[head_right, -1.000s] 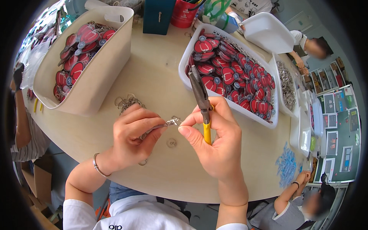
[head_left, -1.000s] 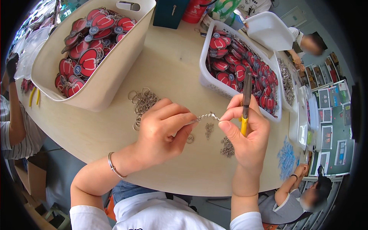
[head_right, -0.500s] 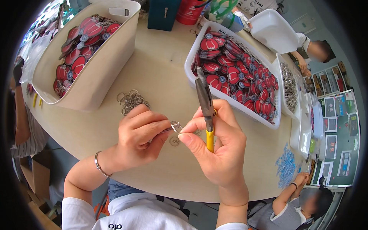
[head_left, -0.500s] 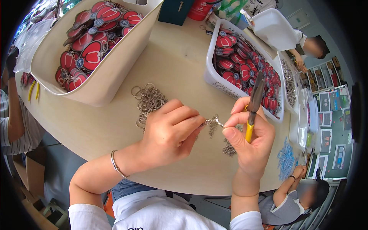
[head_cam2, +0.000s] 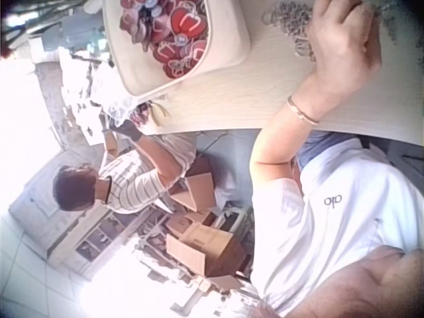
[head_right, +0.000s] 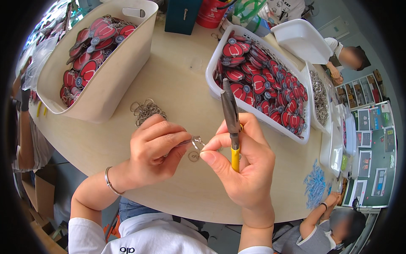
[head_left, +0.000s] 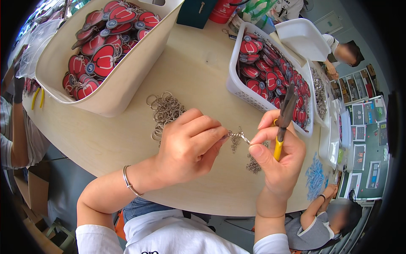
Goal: The person uses pliers to attach metal split rings to red heart-shaped keychain tags. They pick up a tag, thread a split ring through a hole, and secure it with pliers. The finished keychains are placed into a white bin on the table.
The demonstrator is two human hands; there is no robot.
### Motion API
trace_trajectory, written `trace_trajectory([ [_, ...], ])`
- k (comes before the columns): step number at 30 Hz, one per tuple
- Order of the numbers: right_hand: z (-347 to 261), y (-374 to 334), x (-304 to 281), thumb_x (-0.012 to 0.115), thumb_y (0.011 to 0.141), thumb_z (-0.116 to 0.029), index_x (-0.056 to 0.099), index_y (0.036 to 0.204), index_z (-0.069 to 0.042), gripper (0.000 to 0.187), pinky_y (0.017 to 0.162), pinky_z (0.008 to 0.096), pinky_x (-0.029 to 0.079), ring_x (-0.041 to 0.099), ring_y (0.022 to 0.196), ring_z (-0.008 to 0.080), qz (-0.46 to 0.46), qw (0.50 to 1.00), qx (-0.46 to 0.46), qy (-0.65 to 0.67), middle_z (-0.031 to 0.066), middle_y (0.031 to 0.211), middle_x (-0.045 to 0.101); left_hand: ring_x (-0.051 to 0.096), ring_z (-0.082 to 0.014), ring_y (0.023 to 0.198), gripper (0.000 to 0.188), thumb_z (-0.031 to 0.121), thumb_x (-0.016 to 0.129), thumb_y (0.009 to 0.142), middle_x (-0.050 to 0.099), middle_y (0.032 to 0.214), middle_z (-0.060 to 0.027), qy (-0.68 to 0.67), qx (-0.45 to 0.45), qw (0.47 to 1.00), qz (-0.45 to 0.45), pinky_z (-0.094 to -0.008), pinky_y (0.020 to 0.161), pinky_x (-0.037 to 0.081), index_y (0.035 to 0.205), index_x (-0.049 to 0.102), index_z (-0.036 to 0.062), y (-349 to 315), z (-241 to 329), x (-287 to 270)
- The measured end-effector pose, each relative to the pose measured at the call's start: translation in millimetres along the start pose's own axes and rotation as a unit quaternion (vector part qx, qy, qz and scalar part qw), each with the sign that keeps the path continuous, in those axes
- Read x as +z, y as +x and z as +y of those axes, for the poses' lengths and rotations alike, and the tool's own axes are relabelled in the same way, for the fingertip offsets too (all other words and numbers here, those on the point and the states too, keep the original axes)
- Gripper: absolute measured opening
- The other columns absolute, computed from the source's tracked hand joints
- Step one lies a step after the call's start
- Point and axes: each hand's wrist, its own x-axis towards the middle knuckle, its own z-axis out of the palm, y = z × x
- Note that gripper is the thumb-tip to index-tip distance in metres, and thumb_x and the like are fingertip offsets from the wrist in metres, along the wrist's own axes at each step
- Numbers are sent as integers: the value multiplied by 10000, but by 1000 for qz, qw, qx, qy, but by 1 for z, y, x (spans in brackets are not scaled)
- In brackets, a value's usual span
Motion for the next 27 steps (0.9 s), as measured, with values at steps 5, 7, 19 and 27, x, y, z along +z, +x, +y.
trace_trajectory([
  [5,-9,-1,-16,786,720,-92,660,792,25,186,739,287,446,532,821,169,-49,997,-8,-57,84,948,525,497,-192,589,266,-64,748,586,651,788,-76,-19,-17,1000,15,-292,514,386,828,690,29,5,-1,-6],
  [7,-12,-1,-22,799,707,-126,649,772,37,230,715,294,460,543,804,175,-69,994,-11,-83,91,950,541,504,-189,595,269,-65,744,591,655,797,-80,-17,3,1000,18,-291,518,391,839,695,25,7,0,-8],
  [19,33,-29,-37,808,599,-199,473,542,-38,376,581,339,426,543,687,238,-130,951,-152,-237,77,868,593,497,-155,687,400,-32,658,536,693,998,-12,80,202,976,-1,-252,568,408,915,731,75,1,3,-17],
  [27,30,-32,-38,803,588,-152,478,549,-44,344,546,340,423,524,630,231,-133,942,-174,-255,78,840,586,479,-163,673,344,-7,659,557,696,982,-24,94,241,966,-22,-255,548,395,881,738,78,3,4,-20],
])
